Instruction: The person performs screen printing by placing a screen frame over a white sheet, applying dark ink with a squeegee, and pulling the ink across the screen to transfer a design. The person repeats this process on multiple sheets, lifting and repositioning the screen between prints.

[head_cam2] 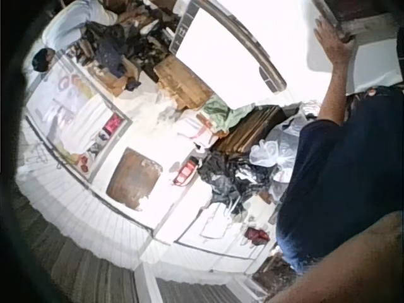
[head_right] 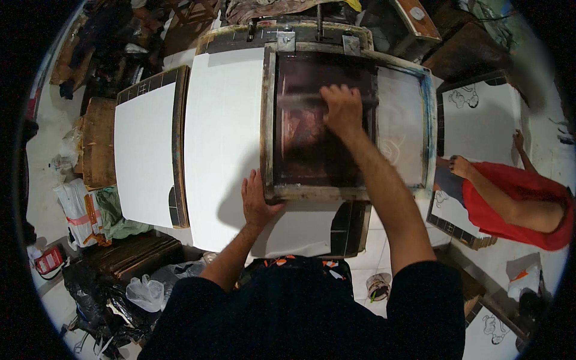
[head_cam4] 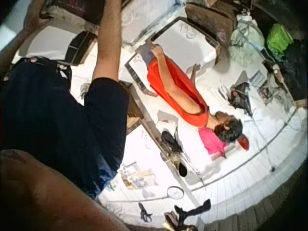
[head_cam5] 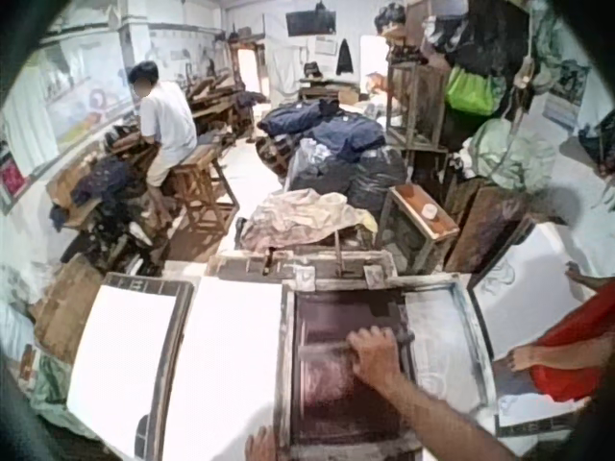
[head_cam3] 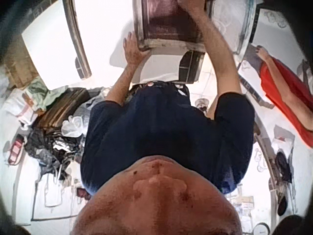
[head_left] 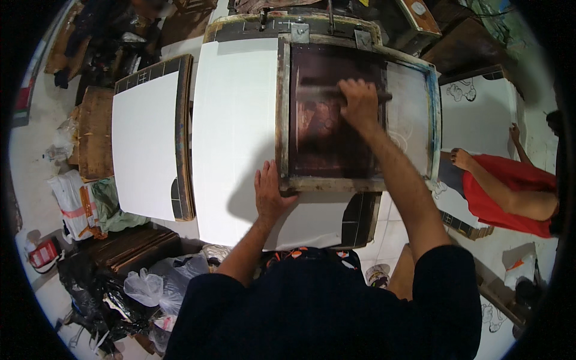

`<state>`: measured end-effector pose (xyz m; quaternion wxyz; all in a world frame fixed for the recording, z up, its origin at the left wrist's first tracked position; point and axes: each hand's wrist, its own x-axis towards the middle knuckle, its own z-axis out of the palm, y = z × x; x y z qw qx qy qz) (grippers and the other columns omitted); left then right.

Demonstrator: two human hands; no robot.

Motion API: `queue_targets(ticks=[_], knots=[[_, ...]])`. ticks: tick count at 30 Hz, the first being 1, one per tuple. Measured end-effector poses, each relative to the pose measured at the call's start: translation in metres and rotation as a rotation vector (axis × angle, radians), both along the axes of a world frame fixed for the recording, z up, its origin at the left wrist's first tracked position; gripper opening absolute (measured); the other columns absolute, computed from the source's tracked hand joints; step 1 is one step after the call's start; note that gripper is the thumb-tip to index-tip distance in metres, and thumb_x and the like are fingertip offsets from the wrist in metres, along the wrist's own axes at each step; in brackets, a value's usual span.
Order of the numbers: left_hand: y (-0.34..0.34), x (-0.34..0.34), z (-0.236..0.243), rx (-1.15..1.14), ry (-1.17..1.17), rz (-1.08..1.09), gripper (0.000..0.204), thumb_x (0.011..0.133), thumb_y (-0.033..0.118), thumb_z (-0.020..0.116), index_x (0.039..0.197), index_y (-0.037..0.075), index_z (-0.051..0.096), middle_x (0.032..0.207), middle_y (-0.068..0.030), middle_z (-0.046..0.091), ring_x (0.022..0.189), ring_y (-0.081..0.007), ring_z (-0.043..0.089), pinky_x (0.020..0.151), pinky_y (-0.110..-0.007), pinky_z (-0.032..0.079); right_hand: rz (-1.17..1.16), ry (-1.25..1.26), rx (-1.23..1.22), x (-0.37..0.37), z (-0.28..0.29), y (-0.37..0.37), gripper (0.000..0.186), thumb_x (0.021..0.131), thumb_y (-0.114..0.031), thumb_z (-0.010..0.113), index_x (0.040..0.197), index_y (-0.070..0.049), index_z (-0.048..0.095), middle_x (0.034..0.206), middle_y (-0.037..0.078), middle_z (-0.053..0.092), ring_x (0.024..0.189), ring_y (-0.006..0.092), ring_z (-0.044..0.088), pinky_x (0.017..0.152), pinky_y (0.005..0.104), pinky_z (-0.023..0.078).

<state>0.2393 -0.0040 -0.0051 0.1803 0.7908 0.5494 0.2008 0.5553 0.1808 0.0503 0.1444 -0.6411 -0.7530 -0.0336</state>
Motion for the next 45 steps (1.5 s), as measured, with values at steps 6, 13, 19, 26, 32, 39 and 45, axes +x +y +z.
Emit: queue_targets(ticks=[6, 13, 19, 26, 32, 39, 45], knots=[[0.003, 0.001, 0.003, -0.010, 0.046, -0.007, 0.123, 0.065, 0.048, 0.092, 0.156, -0.008, 0.031, 0.157, -0.0249, 0.043, 0.151, -0.0407, 0.035, 0.124, -0.059, 0.025, -0.008, 0.024, 0.144, 0.026, -0.002, 0.135, 0.039, 0.078, -0.031, 0.084, 0.108, -0.016, 0.065, 0.102, 0.004, 0.069, 0.105, 0.0282, 0.064, 0.088, 0.0479, 0.046], [0.001, 0.000, 0.002, -0.029, 0.067, -0.004, 0.123, 0.067, 0.052, 0.089, 0.156, -0.008, 0.029, 0.156, -0.0260, 0.043, 0.151, -0.0410, 0.034, 0.124, -0.060, 0.023, -0.072, -0.042, 0.288, -0.002, -0.018, 0.045, 0.029, 0.080, -0.013, 0.075, 0.108, -0.018, 0.067, 0.101, 0.002, 0.064, 0.100, 0.0271, 0.060, 0.091, 0.0437, 0.044], [0.000, 0.001, 0.003, -0.014, 0.051, 0.004, 0.127, 0.061, 0.044, 0.092, 0.158, -0.007, 0.027, 0.161, -0.0227, 0.039, 0.153, -0.0379, 0.033, 0.125, -0.058, 0.022, -0.052, 0.029, 0.274, 0.011, -0.008, 0.076, 0.031, 0.077, -0.010, 0.079, 0.105, -0.017, 0.067, 0.102, 0.001, 0.064, 0.100, 0.0261, 0.061, 0.092, 0.0436, 0.044], [0.000, 0.001, 0.002, 0.035, 0.054, -0.019, 0.124, 0.062, 0.042, 0.092, 0.157, -0.008, 0.029, 0.159, -0.0239, 0.040, 0.152, -0.0389, 0.034, 0.123, -0.060, 0.023, -0.139, -0.056, 0.187, 0.013, -0.018, 0.098, 0.049, 0.073, -0.020, 0.085, 0.115, -0.019, 0.061, 0.108, 0.000, 0.064, 0.106, 0.0266, 0.061, 0.091, 0.0449, 0.044], [0.000, 0.001, 0.001, 0.049, 0.036, -0.039, 0.124, 0.064, 0.041, 0.093, 0.157, -0.009, 0.027, 0.155, -0.0271, 0.042, 0.152, -0.0404, 0.033, 0.124, -0.061, 0.022, -0.141, -0.030, 0.000, -0.019, 0.000, -0.035, 0.059, 0.063, -0.013, 0.084, 0.117, -0.019, 0.063, 0.111, 0.002, 0.062, 0.110, 0.0265, 0.058, 0.093, 0.0442, 0.044], [0.000, -0.002, -0.007, 0.053, -0.025, -0.042, 0.113, 0.072, 0.029, 0.088, 0.159, -0.004, 0.023, 0.157, -0.0239, 0.039, 0.154, -0.0363, 0.030, 0.126, -0.059, 0.018, -0.166, 0.034, -0.071, -0.074, 0.009, -0.211, 0.060, 0.058, -0.011, 0.087, 0.112, -0.017, 0.063, 0.109, 0.003, 0.059, 0.107, 0.0272, 0.056, 0.097, 0.0463, 0.040], [-0.001, 0.008, -0.010, 0.014, -0.110, 0.039, 0.111, 0.074, 0.021, 0.087, 0.160, -0.005, 0.021, 0.159, -0.0261, 0.038, 0.153, -0.0387, 0.031, 0.125, -0.058, 0.018, -0.167, 0.075, -0.069, -0.072, 0.009, -0.209, 0.052, 0.064, -0.006, 0.083, 0.112, -0.015, 0.066, 0.106, 0.003, 0.062, 0.107, 0.0270, 0.058, 0.099, 0.0469, 0.040]])
